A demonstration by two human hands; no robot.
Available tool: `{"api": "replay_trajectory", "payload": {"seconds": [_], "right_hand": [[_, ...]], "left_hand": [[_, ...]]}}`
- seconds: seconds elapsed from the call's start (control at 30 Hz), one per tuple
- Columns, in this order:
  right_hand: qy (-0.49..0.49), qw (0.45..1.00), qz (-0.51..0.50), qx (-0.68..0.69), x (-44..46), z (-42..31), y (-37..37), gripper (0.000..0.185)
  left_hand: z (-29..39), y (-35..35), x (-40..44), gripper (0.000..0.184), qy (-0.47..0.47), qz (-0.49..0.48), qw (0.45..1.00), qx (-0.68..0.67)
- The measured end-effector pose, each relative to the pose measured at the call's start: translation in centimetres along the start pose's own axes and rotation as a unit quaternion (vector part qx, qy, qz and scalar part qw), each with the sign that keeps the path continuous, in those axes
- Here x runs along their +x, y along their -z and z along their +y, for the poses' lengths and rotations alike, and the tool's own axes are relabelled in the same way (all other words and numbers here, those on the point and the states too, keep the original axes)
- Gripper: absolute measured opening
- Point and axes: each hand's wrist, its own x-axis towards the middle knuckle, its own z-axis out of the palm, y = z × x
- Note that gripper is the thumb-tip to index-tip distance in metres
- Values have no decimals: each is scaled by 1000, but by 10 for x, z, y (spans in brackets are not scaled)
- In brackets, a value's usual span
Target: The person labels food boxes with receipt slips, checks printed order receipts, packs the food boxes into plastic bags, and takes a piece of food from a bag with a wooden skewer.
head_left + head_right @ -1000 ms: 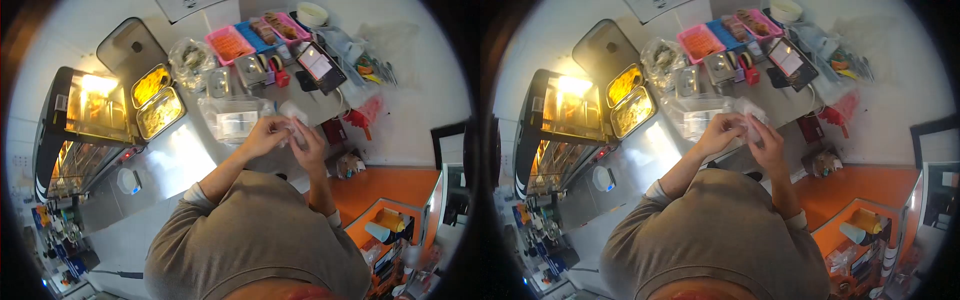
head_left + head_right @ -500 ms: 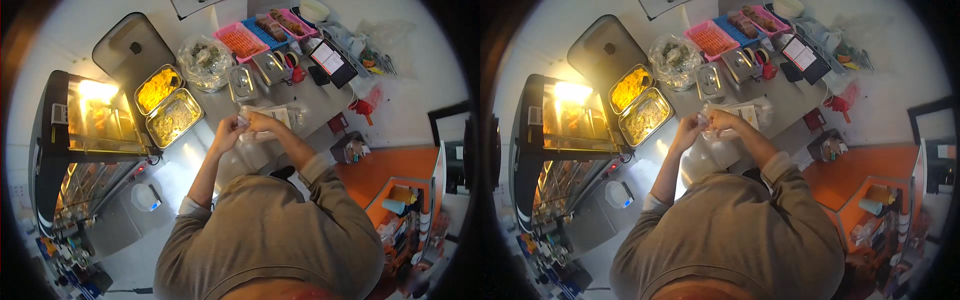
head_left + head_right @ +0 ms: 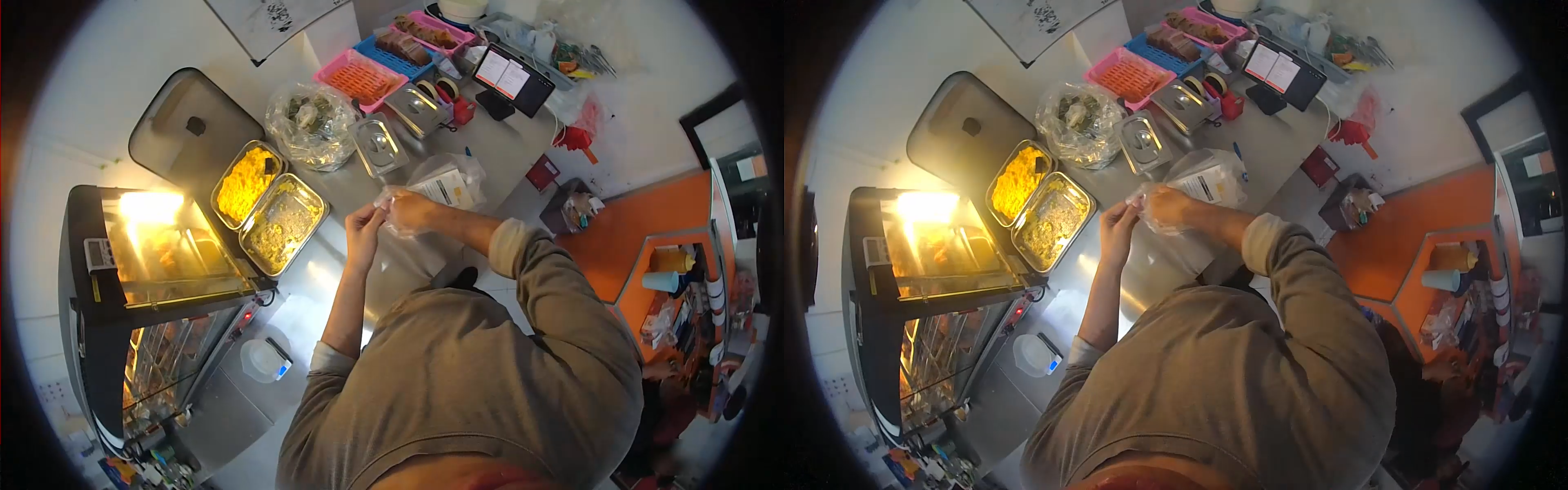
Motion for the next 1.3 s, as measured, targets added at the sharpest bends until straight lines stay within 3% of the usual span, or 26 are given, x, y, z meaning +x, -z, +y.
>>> {"api": "replay_trajectory", "payload": {"seconds": [0.1, 0.17, 0.23, 0.3, 0.4, 0.43, 0.5, 0.53, 0.57, 0.6, 0.63, 0.7, 0.77, 0.8, 0.87, 0.9, 0.93, 0.97, 1.0, 1.07, 1.1, 1.13, 1.17, 1.2, 1.23, 1.3], "right_hand": [[63, 976, -5, 210, -21, 34, 3, 27], [-118, 956, -8, 267, -73, 29, 71, 30], [-320, 931, -34, 175, -123, 31, 142, 31], [-330, 876, 97, 337, -156, 26, 206, 32], [-345, 850, 398, 29, -193, 28, 228, 35], [-353, 830, 431, 17, -204, 40, 217, 36], [-535, 834, 119, 61, -221, 71, 171, 65], [-489, 869, 52, 62, -226, 97, 107, 87], [-396, 908, 87, 107, -216, 110, 51, 110], [-297, 935, 110, 157, -207, 121, -5, 132], [-310, 929, 87, 181, -179, 94, -1, 136], [-206, 935, 194, 213, -133, 63, 1, 132], [-230, 882, 239, 334, -99, 47, -12, 113], [-247, 883, 201, 344, -99, 46, -11, 103], [-277, 883, 130, 355, -101, 54, 1, 82], [-284, 895, 136, 315, -105, 59, -8, 59], [-281, 884, 205, 313, -108, 65, -16, 56], [-276, 868, 272, 310, -111, 69, -25, 53], [-270, 849, 334, 309, -115, 65, -33, 51], [-267, 789, 326, 448, -125, 28, 20, 51], [-259, 774, 318, 483, -123, 20, 27, 54], [-251, 758, 310, 516, -121, 12, 34, 57], [-240, 763, 299, 520, -115, 12, 19, 64], [-229, 771, 290, 519, -109, 18, 4, 70], [-218, 780, 284, 514, -104, 30, -11, 77], [-192, 793, 266, 513, -97, 33, -26, 90]], "left_hand": [[-2, -3, 7, 22, -7, 11, 997, -71], [18, -14, 10, 21, -5, 23, 998, -53], [36, -24, 15, 21, -32, 14, 999, -8], [45, -26, 19, 20, -87, -12, 994, 64], [30, -8, 23, 53, -199, 16, 892, 406], [14, -1, 22, 68, -240, 37, 891, 383], [-26, 12, 23, 99, -321, 74, 883, 333], [-38, 10, 28, 108, -336, 38, 852, 401], [-50, 2, 35, 117, -352, 3, 813, 464], [-68, -5, 39, 107, -292, -23, 839, 458], [-84, -15, 55, 96, -233, -48, 861, 450], [-125, -22, 109, 87, -36, -166, 910, 378], [-139, -33, 118, 79, 80, -225, 911, 335], [-140, -35, 114, 76, 85, -228, 911, 334], [-127, -36, 107, 76, -28, -200, 909, 365], [-109, -33, 90, 80, -141, -170, 894, 389], [-99, -32, 78, 83, -248, -138, 870, 404], [-99, -33, 78, 100, -285, -115, 819, 485], [-100, -41, 77, 106, -241, -172, 831, 470], [-97, -73, 90, 119, -150, -277, 843, 436], [-70, -102, 79, 94, -147, -294, 734, 594], [-105, -98, 81, 90, -48, -343, 884, 315], [-164, -89, 92, 87, 57, -350, 935, -1], [-197, -91, 99, 84, 151, -319, 880, -317], [-163, -109, 79, 71, 64, -334, 884, -320], [-177, -117, 83, 71, 76, -311, 827, -463]]}}
